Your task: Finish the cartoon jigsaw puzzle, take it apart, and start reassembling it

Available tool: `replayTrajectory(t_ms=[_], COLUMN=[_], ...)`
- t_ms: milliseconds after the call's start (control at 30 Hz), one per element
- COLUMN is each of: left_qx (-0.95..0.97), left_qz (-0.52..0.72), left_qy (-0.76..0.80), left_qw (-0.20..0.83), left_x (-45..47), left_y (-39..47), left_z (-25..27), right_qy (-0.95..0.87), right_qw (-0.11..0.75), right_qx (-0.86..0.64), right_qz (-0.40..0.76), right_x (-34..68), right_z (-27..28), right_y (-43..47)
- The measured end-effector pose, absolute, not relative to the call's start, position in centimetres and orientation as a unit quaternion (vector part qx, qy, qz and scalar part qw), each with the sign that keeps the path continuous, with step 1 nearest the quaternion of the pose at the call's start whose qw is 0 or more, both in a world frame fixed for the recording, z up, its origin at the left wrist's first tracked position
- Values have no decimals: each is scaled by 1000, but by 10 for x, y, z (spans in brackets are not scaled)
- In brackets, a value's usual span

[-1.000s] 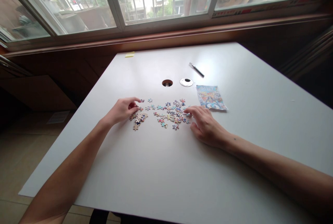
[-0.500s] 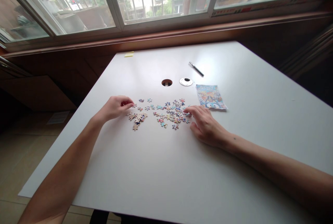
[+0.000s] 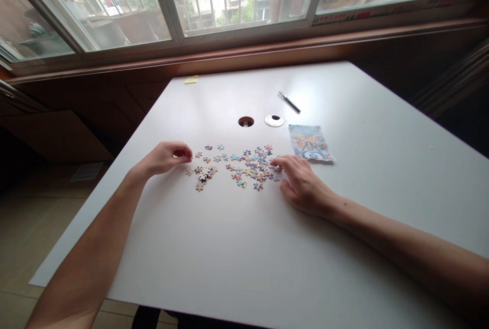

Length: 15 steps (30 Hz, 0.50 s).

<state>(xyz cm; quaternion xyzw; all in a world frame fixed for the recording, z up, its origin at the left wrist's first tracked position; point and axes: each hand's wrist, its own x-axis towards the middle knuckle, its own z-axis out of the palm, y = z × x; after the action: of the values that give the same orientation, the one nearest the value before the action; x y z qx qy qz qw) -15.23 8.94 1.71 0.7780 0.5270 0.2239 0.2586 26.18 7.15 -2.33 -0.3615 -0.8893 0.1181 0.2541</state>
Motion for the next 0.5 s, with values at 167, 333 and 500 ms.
replayTrajectory(t_ms=[167, 333, 500], left_qx=[801, 855, 892], left_qz=[333, 306, 220], left_qy=[477, 408, 387], left_qw=[141, 98, 75], left_x=[-111, -67, -53], left_y=[84, 68, 58], left_z=[13, 5, 6], right_qy=[-889, -890, -890], right_qw=[252, 252, 252], right_qx=[-364, -362, -361], right_qz=[115, 115, 117], right_x=[261, 261, 261], right_z=[-22, -21, -21], right_y=[71, 70, 70])
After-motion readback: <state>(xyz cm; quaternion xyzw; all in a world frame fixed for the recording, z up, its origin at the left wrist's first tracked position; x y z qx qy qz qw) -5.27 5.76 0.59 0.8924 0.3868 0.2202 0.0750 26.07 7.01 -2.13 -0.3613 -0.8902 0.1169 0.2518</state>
